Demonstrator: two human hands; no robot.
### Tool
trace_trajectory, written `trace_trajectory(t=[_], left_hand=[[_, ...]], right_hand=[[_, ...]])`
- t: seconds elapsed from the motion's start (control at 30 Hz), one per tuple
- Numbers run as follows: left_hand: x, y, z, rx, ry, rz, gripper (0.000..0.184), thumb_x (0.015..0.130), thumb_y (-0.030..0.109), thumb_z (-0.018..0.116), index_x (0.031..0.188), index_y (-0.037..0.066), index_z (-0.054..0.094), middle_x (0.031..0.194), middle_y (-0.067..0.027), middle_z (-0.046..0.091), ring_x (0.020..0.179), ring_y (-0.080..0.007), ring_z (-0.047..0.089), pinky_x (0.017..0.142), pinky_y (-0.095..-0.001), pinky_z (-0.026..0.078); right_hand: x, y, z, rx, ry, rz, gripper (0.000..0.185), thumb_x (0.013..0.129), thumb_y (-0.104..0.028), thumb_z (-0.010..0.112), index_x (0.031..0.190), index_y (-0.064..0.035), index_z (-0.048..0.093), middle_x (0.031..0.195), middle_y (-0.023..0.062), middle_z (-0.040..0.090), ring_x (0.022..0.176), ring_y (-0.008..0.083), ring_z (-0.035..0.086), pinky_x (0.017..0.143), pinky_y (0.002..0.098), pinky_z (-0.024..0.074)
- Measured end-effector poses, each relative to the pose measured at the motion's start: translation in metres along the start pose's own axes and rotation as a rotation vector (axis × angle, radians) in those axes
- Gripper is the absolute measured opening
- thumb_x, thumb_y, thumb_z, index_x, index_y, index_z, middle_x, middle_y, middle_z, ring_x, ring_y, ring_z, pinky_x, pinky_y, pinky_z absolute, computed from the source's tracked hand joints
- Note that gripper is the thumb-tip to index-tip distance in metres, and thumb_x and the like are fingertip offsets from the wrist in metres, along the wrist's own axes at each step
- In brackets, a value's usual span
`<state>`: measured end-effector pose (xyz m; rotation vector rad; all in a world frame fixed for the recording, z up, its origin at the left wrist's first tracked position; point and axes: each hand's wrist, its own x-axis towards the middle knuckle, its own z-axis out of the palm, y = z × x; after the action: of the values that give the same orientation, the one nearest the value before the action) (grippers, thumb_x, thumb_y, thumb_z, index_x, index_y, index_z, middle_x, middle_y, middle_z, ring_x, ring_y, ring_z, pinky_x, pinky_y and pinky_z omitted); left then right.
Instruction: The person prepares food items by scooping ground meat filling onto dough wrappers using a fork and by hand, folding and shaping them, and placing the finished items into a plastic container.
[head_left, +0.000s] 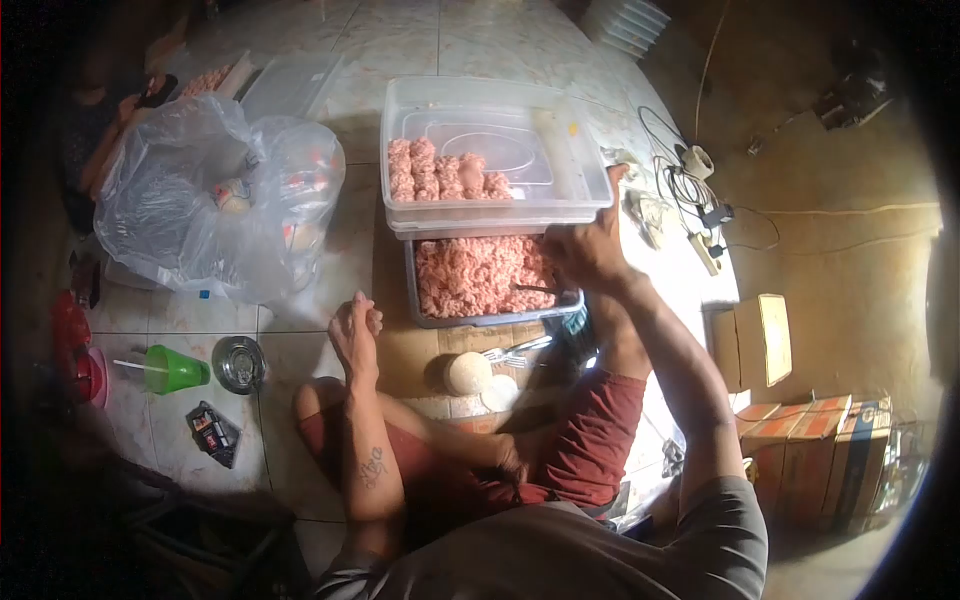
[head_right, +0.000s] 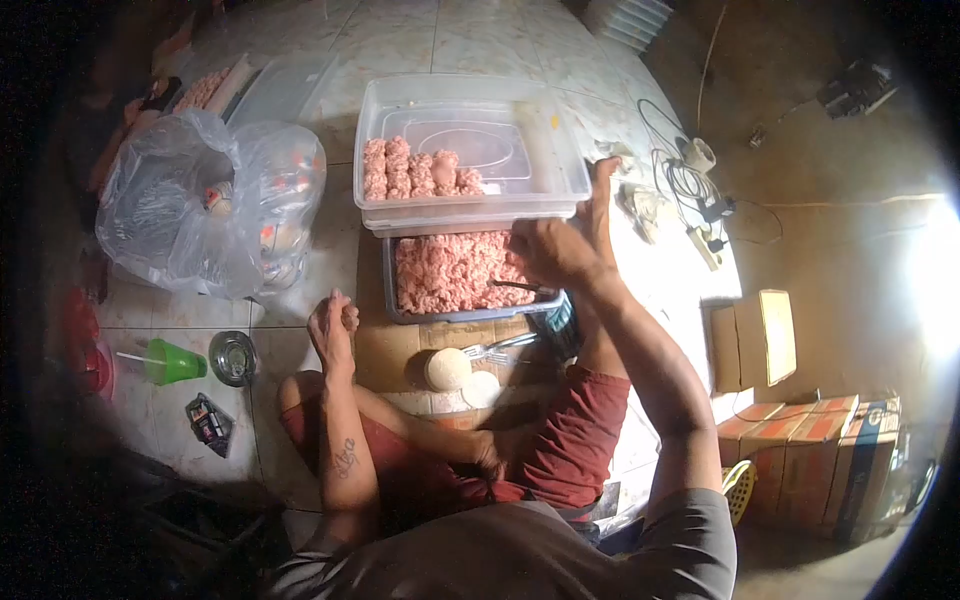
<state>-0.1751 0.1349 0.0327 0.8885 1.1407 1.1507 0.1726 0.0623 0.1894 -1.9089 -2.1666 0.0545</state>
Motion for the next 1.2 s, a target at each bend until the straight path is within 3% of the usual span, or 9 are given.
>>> trace_trajectory(t=[0.1,0.23,0.33,0.5,0.7,0.83,0.93,1.1,1.2], left_hand=[[-0.049,-0.004,0.019,0.495,-0.031,0.502,0.028,0.095,0.031,0.072,0.089,0.005,0.063,0.074,-0.0005,0.06,0.064,-0.0094,0.052,0.06,-0.0259,0.045],[-0.118,-0.008,0.047,0.693,-0.684,0.552,0.028,0.079,0.018,0.084,0.09,0.005,0.062,0.09,-0.0107,0.063,0.08,-0.0265,0.063,0.073,-0.0405,0.052],[-0.114,-0.073,0.048,1.193,-0.524,0.874,0.035,0.071,0.019,0.087,0.093,0.007,0.063,0.097,-0.0142,0.061,0.09,-0.0352,0.061,0.079,-0.0473,0.05],[-0.117,-0.051,0.055,1.164,-0.746,0.755,0.04,0.07,0.031,0.084,0.098,0.009,0.068,0.105,-0.0128,0.061,0.101,-0.033,0.06,0.083,-0.0478,0.05],[-0.145,-0.1,0.073,1.355,-0.909,1.261,0.026,0.086,0.027,0.065,0.104,0.009,0.07,0.122,-0.0095,0.063,0.119,-0.0261,0.056,0.109,-0.0569,0.037],[-0.142,-0.089,0.075,1.495,-1.288,1.039,0.024,0.089,0.022,0.056,0.104,0.01,0.07,0.125,-0.007,0.063,0.117,-0.0241,0.059,0.114,-0.0591,0.032],[-0.139,-0.097,0.076,1.478,-1.348,1.035,0.021,0.089,0.02,0.056,0.1,0.01,0.071,0.121,-0.0066,0.064,0.113,-0.0235,0.061,0.114,-0.0593,0.032],[-0.134,-0.131,0.082,1.184,-0.724,1.448,0.015,0.087,0.019,0.058,0.09,0.013,0.072,0.1,-0.0036,0.066,0.104,-0.0228,0.062,0.113,-0.0589,0.034],[-0.128,-0.125,0.083,1.302,-0.822,1.36,0.013,0.087,0.02,0.059,0.086,0.013,0.071,0.093,-0.0034,0.067,0.101,-0.0242,0.063,0.112,-0.058,0.036]], right_hand=[[-0.046,0.033,0.066,-0.156,-0.21,0.191,0.029,0.091,-0.029,0.062,0.088,-0.001,0.07,0.084,0.0222,0.07,0.077,0.0401,0.07,0.064,0.0509,0.0538],[-0.046,0.024,0.077,0.037,-0.353,0.15,0.028,0.093,-0.023,0.055,0.091,0.0014,0.069,0.084,0.0264,0.069,0.081,0.0433,0.07,0.067,0.0529,0.0543],[-0.04,0.04,0.108,-0.077,-0.088,0.132,0.022,0.092,-0.016,0.056,0.089,-0.0005,0.072,0.087,0.0258,0.071,0.085,0.0412,0.071,0.072,0.0516,0.0569],[-0.017,-0.004,0.04,-0.286,-0.319,0.245,0.016,0.089,-0.011,0.059,0.088,-0.0045,0.074,0.095,0.0193,0.074,0.086,0.0329,0.074,0.074,0.0475,0.0587],[-0.015,0.004,0.035,-0.407,-0.194,0.149,0.019,0.088,-0.015,0.06,0.1,-0.0054,0.071,0.102,0.0162,0.072,0.102,0.0297,0.069,0.091,0.0463,0.0488],[-0.015,0.031,0.093,-0.25,0.0,-0.212,0.01,0.086,-0.016,0.057,0.092,-0.01,0.062,0.087,0.0092,0.063,0.083,0.0273,0.063,0.087,0.044,0.0391],[-0.021,0.031,0.07,-0.223,-0.327,-0.105,0.01,0.084,-0.016,0.058,0.09,-0.0095,0.062,0.086,0.0094,0.062,0.083,0.0269,0.062,0.087,0.0426,0.0385],[-0.028,0.052,0.098,-0.214,0.299,-0.047,0.01,0.081,-0.016,0.062,0.087,-0.0087,0.061,0.084,0.0072,0.063,0.088,0.0293,0.062,0.087,0.0443,0.0374],[-0.022,0.029,0.105,-0.079,-0.109,-0.199,0.008,0.087,-0.018,0.06,0.091,-0.0119,0.063,0.09,0.0073,0.066,0.095,0.0293,0.063,0.085,0.0455,0.0354]])
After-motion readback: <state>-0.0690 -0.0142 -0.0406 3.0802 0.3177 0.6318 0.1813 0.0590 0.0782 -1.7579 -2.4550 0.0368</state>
